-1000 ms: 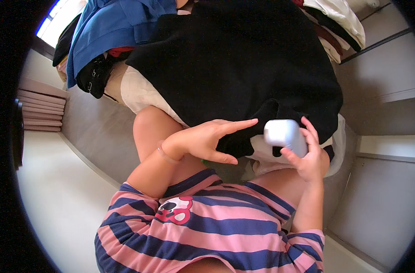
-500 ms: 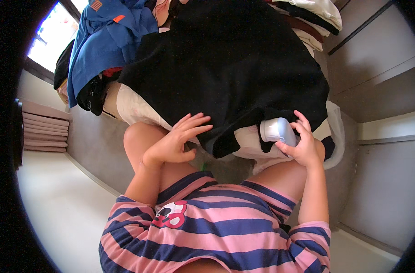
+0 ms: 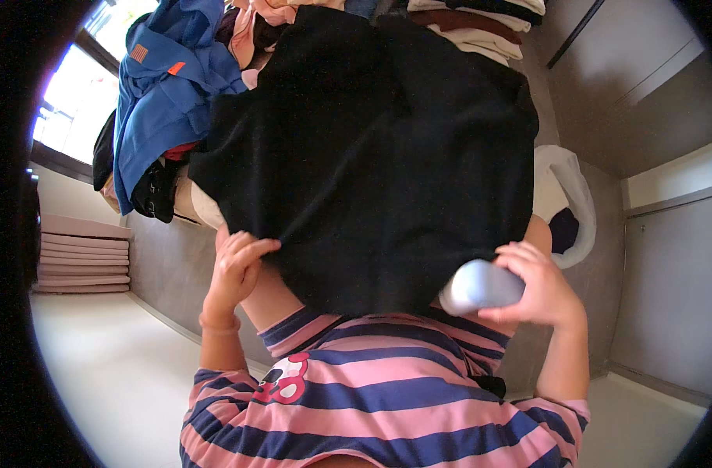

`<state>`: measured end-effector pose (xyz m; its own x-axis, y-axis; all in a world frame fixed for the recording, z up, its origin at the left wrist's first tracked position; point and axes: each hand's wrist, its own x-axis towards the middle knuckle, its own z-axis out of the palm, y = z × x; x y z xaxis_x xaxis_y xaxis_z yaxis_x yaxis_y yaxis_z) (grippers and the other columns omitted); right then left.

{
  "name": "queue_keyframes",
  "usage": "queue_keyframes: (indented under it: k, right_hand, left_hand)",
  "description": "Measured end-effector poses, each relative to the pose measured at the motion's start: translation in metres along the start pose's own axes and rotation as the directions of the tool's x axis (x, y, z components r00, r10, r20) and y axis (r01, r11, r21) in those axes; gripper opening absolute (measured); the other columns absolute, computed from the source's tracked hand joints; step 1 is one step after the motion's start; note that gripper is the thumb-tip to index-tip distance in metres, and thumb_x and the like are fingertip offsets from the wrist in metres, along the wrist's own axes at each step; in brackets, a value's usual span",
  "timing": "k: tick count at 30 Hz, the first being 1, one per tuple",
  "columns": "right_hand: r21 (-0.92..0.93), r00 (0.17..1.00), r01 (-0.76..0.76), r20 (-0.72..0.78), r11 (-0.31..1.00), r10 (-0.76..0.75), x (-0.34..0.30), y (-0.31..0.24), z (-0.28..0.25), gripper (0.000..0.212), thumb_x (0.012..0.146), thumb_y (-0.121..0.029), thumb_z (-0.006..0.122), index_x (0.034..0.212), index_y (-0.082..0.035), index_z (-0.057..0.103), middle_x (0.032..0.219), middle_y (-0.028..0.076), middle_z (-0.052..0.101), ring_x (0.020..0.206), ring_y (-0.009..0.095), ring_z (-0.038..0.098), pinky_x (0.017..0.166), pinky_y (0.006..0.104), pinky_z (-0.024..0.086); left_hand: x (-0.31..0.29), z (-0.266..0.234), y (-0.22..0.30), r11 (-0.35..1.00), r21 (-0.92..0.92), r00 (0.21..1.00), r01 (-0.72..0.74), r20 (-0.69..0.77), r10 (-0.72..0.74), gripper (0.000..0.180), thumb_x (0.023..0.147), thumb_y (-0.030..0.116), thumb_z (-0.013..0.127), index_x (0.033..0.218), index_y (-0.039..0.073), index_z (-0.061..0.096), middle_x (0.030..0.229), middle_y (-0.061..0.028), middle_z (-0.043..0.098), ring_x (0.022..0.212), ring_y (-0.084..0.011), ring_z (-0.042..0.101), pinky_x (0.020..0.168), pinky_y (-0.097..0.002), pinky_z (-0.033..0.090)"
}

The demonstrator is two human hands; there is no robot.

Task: The person uses a lint remover to clean a black hoodie while sitting on a bed, moving the tool across the fabric and turning the garment over.

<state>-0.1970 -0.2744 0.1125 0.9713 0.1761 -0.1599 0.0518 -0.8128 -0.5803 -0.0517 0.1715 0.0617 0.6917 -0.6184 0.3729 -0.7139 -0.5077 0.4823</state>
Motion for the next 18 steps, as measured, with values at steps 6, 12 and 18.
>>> queue_keyframes:
  k: [6, 12, 18]
  right_hand:
    - [0.014, 0.949, -0.081, 0.307, 0.997, 0.073, -0.030, -0.013, 0.017, 0.063, 0.060, -0.046, 0.090, 0.099, -0.001, 0.069, 0.111, 0.015, 0.067, 0.106, 0.031, 0.062, 0.093, 0.0396, 0.051]
    - [0.316, 0.972, -0.051, 0.233, 0.947, -0.026, -0.007, 0.015, 0.001, 0.060, 0.061, -0.038, 0.092, 0.104, -0.002, 0.067, 0.128, 0.015, 0.061, 0.119, 0.029, 0.059, 0.098, 0.0384, 0.049]
    - [0.621, 0.886, -0.074, -0.319, 0.780, 0.338, 0.066, 0.043, -0.018, 0.071, 0.075, -0.046, 0.083, 0.126, -0.001, 0.062, 0.135, 0.017, 0.059, 0.119, 0.023, 0.059, 0.104, 0.0335, 0.042]
  left_hand:
    - [-0.029, -0.006, 0.019, 0.984, -0.174, 0.919, 0.033, 0.391, 0.039, 0.035, 0.076, 0.002, 0.071, 0.111, 0.007, 0.075, 0.070, -0.0105, 0.059, 0.067, -0.0270, 0.058, 0.066, -0.0369, 0.048]
    - [0.007, -0.024, 0.001, 0.889, -0.377, 0.949, 0.260, 0.270, -0.164, 0.025, 0.084, 0.002, 0.068, 0.109, 0.000, 0.068, 0.110, -0.0125, 0.069, 0.108, -0.0276, 0.064, 0.097, -0.0361, 0.048]
    - [0.090, -0.028, -0.080, 0.870, 0.471, 0.956, 0.143, -0.292, 0.001, 0.044, 0.089, 0.025, 0.073, 0.129, 0.008, 0.063, 0.126, -0.0131, 0.066, 0.121, -0.0319, 0.060, 0.112, -0.0464, 0.036]
